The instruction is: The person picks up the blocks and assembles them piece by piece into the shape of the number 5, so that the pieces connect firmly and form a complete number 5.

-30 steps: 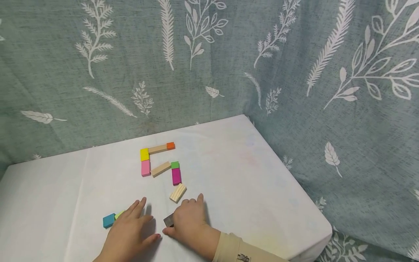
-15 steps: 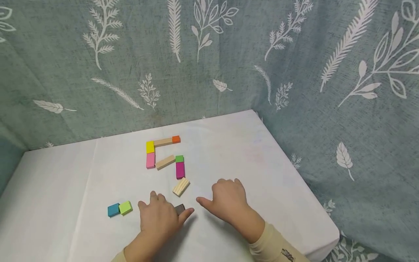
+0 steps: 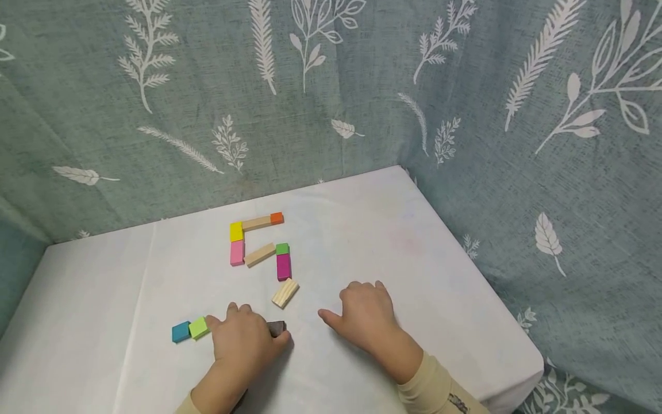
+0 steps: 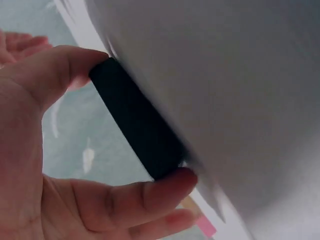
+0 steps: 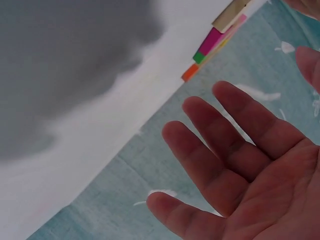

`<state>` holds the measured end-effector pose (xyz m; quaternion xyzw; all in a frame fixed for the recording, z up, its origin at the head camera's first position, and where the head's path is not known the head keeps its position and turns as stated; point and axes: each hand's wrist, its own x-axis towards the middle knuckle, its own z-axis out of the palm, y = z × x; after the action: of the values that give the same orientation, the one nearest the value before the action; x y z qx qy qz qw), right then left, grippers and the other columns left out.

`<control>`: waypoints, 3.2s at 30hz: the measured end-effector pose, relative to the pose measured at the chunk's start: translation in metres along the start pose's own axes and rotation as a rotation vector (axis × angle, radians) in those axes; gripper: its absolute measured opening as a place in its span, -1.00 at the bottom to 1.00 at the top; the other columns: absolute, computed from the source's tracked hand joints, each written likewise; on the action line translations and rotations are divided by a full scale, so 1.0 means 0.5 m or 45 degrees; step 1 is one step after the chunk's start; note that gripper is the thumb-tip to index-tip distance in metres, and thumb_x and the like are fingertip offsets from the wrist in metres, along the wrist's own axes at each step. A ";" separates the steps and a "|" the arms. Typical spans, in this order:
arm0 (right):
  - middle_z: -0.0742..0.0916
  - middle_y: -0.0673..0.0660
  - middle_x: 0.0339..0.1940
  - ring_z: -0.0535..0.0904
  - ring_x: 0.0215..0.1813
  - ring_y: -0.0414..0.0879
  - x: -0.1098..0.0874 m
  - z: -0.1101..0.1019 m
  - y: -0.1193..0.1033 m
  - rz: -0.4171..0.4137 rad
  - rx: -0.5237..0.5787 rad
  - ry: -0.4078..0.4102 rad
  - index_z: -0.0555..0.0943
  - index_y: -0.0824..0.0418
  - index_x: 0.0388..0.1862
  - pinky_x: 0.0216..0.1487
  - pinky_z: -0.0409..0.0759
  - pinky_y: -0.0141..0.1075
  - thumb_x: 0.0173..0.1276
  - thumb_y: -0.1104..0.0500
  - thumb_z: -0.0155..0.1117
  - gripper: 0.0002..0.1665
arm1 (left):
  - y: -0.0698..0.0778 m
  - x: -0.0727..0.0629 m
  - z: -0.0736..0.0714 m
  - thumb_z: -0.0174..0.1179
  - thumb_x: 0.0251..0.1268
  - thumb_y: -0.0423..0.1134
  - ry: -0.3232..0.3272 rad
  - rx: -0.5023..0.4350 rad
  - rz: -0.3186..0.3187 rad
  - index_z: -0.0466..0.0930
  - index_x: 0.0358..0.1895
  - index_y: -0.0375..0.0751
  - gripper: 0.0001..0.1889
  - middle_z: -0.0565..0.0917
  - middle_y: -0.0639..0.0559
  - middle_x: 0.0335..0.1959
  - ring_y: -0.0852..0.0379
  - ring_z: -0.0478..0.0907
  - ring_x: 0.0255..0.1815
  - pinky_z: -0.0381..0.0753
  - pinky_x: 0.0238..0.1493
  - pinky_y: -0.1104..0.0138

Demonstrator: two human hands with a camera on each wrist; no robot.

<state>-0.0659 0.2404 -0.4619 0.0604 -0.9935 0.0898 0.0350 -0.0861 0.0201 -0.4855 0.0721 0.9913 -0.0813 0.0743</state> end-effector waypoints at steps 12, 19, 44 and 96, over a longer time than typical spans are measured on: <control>0.83 0.05 -0.25 0.75 -0.15 0.03 0.007 0.017 0.010 0.016 0.044 -0.010 0.81 0.15 -0.21 0.00 0.65 0.01 0.21 -0.33 0.40 -0.42 | -0.045 0.028 -0.012 0.33 -0.19 0.49 0.103 -0.087 0.006 0.71 -0.43 -0.40 -0.17 0.67 -0.30 -0.11 -0.30 0.54 0.21 0.32 0.19 -0.49; 0.82 0.12 -0.08 0.73 0.04 0.06 0.016 0.029 0.008 -0.110 0.056 -0.080 0.78 0.21 -0.11 0.12 0.65 -0.02 0.24 -0.26 0.40 -0.42 | -0.056 0.039 -0.002 0.36 -0.21 0.46 0.116 -0.131 -0.003 0.70 -0.37 -0.43 -0.16 0.66 -0.30 -0.12 -0.30 0.54 0.18 0.33 0.16 -0.50; 0.20 0.19 0.66 0.07 0.67 0.14 0.070 0.073 -0.077 -0.476 -0.161 -0.392 0.30 -0.13 0.57 0.56 0.18 0.20 0.31 -0.26 0.33 -0.11 | -0.066 0.057 -0.004 0.29 -0.23 0.62 0.087 -0.140 0.015 0.77 -0.33 -0.35 -0.06 0.68 -0.29 -0.07 -0.28 0.56 0.12 0.24 0.21 -0.56; 0.18 0.19 0.67 -0.01 0.69 0.14 0.072 0.060 -0.101 -0.606 -0.116 -0.393 0.32 -0.24 0.55 0.61 0.09 0.18 0.36 -0.14 0.28 -0.22 | -0.292 0.024 0.008 0.67 -0.33 -0.10 0.115 -0.362 0.143 0.81 -0.20 -0.21 -0.51 0.39 -0.47 0.41 -0.53 0.23 0.45 0.06 0.20 -0.64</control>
<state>-0.0970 0.1813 -0.4796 0.3030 -0.9480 0.0241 -0.0938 -0.1200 -0.1215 -0.4692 0.1196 0.9896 0.0675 0.0435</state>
